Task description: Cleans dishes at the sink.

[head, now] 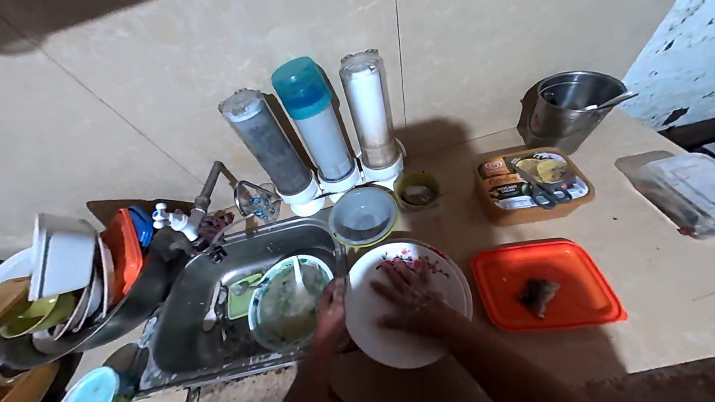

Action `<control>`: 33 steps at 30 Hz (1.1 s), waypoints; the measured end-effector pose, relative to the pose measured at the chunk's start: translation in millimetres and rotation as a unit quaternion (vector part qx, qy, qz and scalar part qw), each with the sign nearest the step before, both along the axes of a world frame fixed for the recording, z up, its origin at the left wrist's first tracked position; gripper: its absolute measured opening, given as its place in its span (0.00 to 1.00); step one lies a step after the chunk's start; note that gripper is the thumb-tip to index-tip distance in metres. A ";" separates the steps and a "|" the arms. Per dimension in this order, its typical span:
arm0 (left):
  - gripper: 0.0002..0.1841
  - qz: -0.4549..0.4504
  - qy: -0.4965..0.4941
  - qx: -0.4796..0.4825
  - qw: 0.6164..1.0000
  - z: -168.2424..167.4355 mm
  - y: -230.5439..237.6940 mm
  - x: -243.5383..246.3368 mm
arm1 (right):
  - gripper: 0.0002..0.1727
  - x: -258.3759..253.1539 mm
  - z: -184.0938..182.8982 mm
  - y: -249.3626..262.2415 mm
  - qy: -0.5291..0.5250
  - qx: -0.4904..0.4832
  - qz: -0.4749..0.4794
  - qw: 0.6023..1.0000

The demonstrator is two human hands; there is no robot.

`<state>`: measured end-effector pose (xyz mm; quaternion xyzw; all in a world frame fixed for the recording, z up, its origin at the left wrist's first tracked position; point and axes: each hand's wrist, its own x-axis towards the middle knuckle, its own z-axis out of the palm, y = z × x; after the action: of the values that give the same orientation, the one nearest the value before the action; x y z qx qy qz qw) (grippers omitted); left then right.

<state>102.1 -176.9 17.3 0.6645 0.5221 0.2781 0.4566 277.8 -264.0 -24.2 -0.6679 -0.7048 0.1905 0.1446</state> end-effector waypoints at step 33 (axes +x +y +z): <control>0.14 -0.088 0.161 0.154 0.971 5.9 23.9 2.7 | 0.45 -18.9 1.7 2.7 0.021 0.010 -0.105 0.994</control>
<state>104.8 -153.0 23.2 0.8063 0.4791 0.2025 0.2816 259.0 -261.3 -22.5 -0.7323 -0.6297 0.1813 0.1855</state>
